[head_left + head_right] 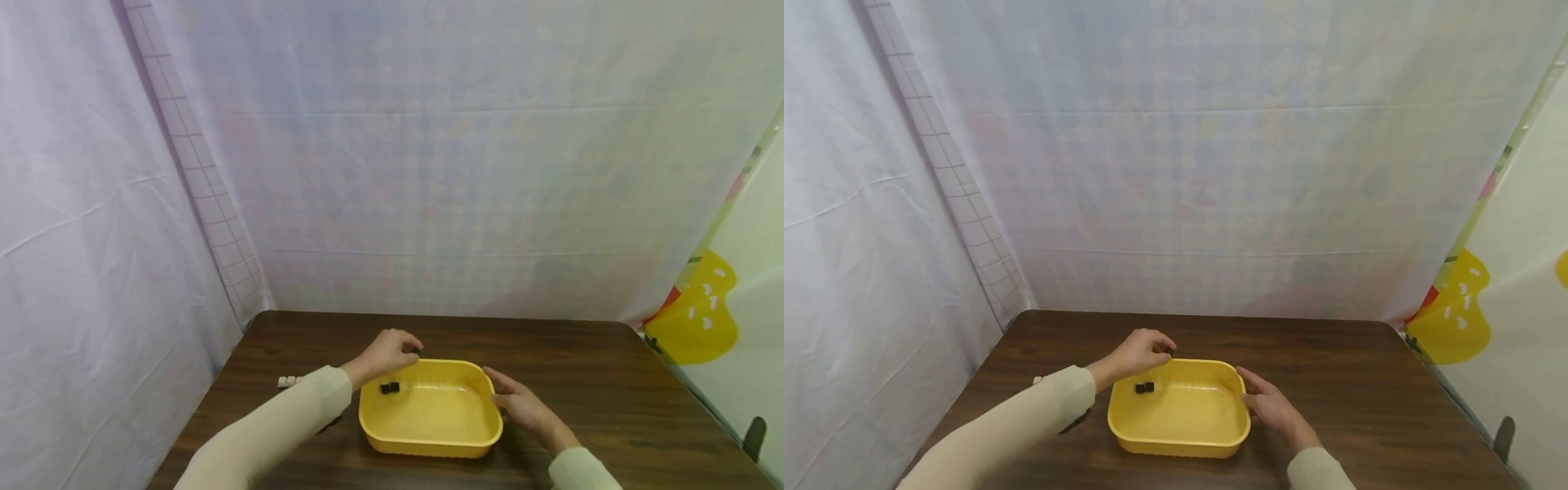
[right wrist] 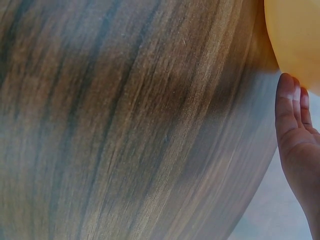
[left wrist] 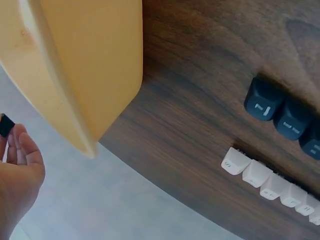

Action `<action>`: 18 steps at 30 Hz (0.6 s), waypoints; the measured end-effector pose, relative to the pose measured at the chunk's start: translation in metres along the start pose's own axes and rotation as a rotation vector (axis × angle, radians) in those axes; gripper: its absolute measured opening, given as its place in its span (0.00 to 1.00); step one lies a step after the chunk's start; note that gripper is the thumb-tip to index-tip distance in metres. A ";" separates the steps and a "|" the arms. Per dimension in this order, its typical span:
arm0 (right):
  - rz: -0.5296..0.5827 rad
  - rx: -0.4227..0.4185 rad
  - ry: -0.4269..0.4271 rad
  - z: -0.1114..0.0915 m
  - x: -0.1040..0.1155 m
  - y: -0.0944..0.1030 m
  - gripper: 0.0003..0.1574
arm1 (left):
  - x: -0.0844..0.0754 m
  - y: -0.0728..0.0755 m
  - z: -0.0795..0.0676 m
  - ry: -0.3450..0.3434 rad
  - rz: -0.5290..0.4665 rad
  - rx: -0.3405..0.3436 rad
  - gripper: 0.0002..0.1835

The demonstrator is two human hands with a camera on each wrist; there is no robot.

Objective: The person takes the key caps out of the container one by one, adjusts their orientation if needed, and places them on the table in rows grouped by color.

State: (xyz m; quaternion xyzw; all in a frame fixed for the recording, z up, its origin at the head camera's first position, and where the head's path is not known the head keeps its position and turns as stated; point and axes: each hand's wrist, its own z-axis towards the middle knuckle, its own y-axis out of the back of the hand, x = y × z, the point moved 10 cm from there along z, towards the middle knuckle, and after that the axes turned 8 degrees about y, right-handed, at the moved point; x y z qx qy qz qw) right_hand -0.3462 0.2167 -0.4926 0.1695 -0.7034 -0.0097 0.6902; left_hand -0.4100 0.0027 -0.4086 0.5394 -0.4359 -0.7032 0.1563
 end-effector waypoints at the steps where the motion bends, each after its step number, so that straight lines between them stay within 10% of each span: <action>1: -0.004 0.003 0.001 0.000 0.000 0.000 0.38 | 0.000 0.001 -0.001 -0.006 -0.008 -0.004 0.12; 18: -0.008 -0.007 -0.013 -0.001 0.002 -0.001 0.38 | 0.018 0.012 -0.008 0.044 -0.170 -0.020 0.14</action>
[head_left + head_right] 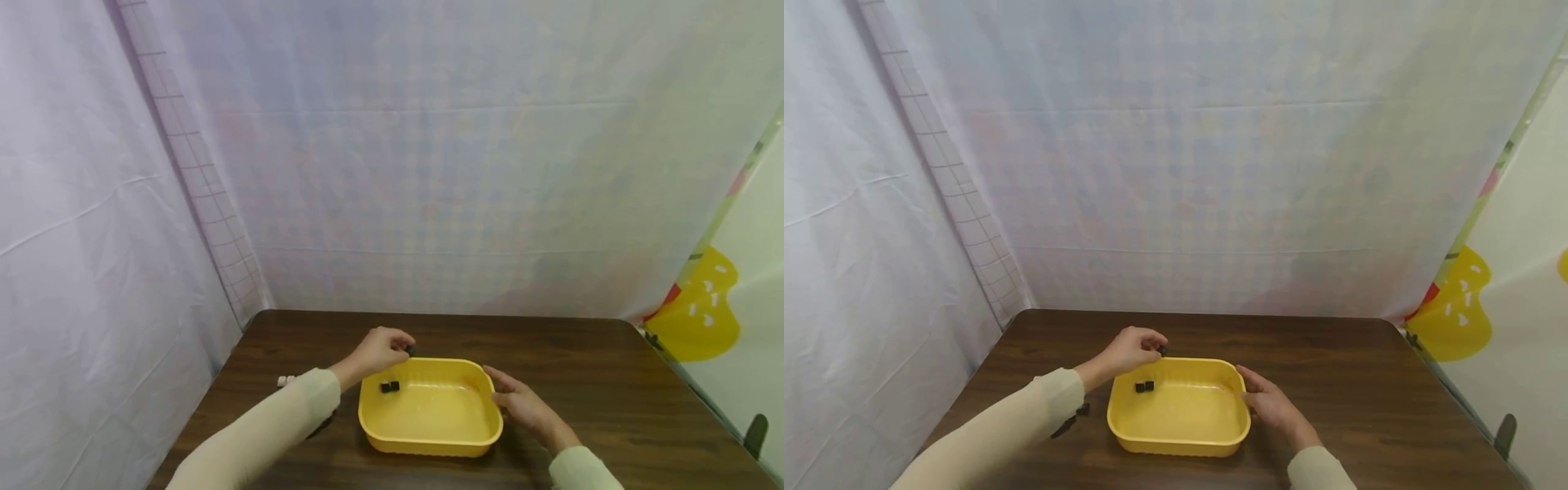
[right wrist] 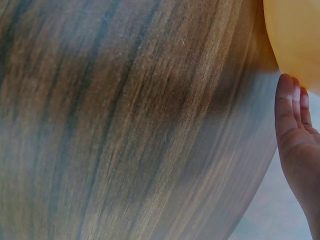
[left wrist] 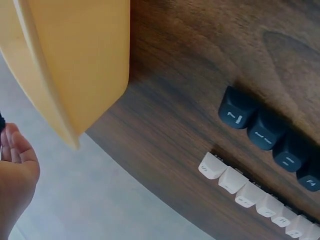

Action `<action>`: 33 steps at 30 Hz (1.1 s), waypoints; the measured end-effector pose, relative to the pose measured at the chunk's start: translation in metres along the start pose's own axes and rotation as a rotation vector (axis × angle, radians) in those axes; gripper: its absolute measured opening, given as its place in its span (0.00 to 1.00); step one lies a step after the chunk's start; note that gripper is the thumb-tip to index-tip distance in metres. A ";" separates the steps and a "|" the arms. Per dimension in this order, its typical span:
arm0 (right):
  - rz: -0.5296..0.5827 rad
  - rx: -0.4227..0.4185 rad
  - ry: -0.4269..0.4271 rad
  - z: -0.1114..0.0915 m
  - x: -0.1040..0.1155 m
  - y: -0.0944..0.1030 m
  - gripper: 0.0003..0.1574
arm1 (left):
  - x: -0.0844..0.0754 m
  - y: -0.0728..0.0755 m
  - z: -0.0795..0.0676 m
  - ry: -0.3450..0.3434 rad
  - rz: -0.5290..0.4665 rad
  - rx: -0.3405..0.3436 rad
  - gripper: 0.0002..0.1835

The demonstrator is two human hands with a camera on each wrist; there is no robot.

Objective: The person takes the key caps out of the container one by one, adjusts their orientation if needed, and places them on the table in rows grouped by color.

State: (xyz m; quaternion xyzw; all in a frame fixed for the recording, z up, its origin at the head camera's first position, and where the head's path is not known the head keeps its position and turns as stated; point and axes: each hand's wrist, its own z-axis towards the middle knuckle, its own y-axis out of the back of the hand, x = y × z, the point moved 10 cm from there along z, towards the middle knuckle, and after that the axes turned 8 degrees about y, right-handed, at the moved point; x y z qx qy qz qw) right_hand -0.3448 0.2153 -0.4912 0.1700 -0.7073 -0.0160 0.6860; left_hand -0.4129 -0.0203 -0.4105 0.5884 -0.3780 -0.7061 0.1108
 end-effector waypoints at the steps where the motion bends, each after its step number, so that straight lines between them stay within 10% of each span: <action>1: 0.004 0.002 0.001 0.000 0.000 0.002 0.38 | -0.001 0.001 -0.001 0.003 -0.007 -0.002 0.14; 13: 0.025 0.053 0.038 -0.002 0.004 0.000 0.39 | 0.017 0.037 -0.022 0.048 -0.057 -0.099 0.13; 33: -0.004 -0.001 0.023 -0.002 0.003 0.003 0.38 | 0.108 0.102 -0.093 0.231 -0.060 -0.244 0.12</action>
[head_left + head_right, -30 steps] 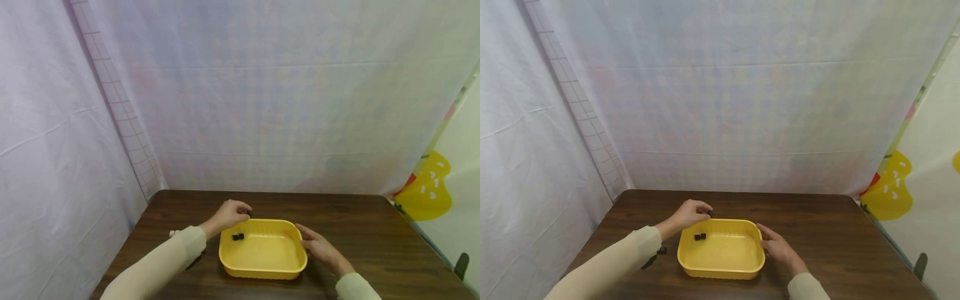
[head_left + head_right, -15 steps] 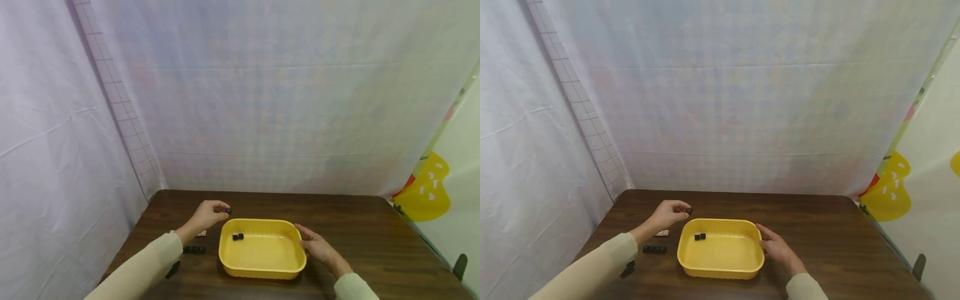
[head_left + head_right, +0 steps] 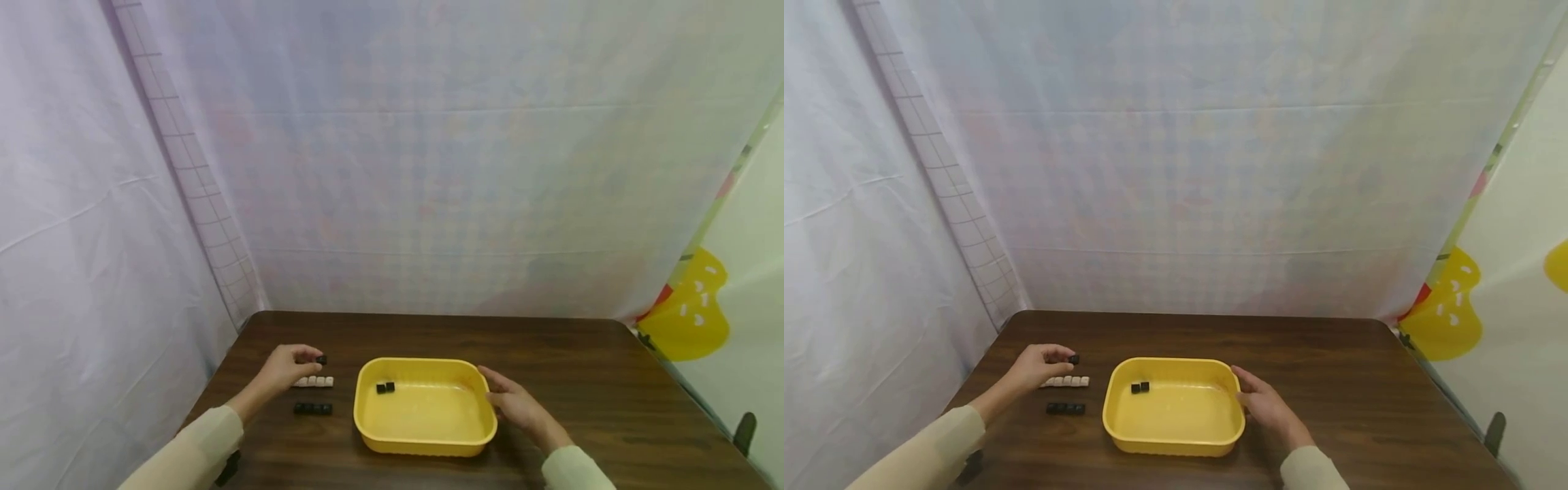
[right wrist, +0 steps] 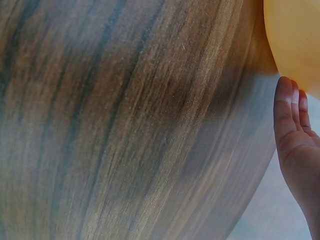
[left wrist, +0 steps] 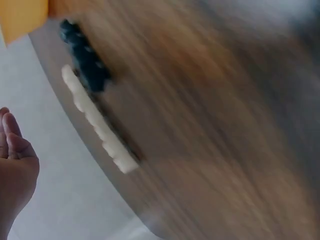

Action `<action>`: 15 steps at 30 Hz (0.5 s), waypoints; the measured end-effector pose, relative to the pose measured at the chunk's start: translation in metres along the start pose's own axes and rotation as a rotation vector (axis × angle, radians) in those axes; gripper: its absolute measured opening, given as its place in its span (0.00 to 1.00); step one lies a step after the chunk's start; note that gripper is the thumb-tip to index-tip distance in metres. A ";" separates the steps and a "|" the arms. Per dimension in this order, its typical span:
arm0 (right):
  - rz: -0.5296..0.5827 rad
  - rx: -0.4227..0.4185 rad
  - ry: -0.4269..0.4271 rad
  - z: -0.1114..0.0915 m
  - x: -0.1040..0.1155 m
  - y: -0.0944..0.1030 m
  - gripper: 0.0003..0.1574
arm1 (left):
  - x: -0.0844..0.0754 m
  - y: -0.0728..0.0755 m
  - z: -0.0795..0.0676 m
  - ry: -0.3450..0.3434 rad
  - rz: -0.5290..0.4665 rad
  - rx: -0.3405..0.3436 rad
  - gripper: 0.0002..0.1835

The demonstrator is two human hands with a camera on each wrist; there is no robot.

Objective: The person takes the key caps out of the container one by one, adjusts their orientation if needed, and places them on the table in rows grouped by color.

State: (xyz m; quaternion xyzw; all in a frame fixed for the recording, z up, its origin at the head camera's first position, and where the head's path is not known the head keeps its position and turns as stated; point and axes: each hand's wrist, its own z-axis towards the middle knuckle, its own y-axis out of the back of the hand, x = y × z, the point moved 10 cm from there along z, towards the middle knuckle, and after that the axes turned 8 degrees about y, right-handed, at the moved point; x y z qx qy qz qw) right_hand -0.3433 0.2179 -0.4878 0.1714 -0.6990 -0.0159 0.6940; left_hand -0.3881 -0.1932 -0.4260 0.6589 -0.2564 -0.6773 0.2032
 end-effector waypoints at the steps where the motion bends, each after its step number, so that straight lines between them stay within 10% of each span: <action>1: -0.004 -0.001 -0.003 0.000 0.000 0.000 0.38 | 0.004 0.003 -0.002 0.000 0.007 0.000 0.12; 15: -0.033 -0.029 -0.018 0.000 0.001 0.001 0.37 | 0.055 0.015 -0.021 -0.103 0.161 0.090 0.09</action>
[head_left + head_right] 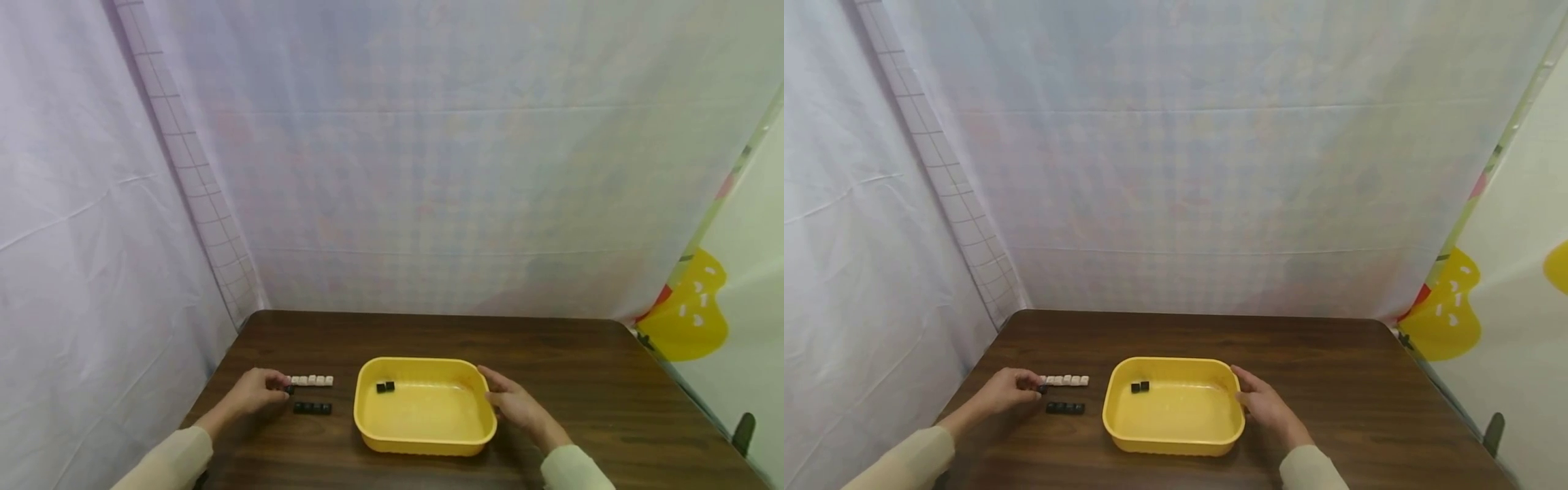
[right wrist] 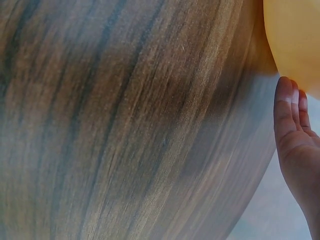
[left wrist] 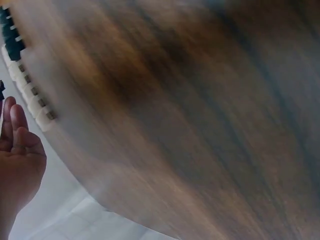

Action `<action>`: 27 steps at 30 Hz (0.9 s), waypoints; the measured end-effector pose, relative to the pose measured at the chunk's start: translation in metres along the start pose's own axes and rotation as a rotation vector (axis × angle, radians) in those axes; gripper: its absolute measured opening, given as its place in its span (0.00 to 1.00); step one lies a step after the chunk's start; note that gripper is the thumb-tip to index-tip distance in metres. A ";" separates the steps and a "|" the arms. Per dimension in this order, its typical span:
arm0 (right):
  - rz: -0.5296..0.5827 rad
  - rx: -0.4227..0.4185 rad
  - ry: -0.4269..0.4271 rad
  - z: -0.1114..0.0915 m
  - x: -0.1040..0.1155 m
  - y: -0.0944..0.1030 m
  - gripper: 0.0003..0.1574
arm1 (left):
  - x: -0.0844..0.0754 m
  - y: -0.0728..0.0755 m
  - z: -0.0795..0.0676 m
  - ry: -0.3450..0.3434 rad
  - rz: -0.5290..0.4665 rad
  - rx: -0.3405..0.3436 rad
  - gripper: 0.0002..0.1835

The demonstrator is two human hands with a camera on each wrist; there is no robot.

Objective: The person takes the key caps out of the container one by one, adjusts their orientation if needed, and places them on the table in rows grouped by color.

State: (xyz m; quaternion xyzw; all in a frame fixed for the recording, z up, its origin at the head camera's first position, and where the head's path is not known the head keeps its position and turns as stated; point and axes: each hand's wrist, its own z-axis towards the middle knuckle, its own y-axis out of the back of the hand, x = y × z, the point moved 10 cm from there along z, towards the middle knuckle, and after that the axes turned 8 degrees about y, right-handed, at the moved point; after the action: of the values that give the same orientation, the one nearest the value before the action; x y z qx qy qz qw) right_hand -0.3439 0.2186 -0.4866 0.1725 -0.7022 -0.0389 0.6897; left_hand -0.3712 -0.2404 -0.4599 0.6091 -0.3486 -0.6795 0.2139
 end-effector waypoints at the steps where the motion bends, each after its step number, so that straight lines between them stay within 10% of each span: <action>1: 0.000 -0.003 0.000 0.000 0.000 0.000 0.37 | 0.001 -0.001 0.000 -0.007 0.002 0.007 0.09; 27: -0.024 -0.014 -0.017 0.000 -0.002 0.002 0.37 | 0.012 -0.020 -0.005 -0.041 0.029 0.129 0.11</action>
State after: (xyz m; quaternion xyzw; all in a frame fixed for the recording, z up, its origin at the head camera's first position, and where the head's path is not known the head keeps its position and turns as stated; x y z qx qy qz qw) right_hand -0.3447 0.2211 -0.4875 0.1756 -0.7058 -0.0537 0.6842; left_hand -0.3661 -0.2366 -0.4825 0.6024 -0.4049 -0.6648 0.1770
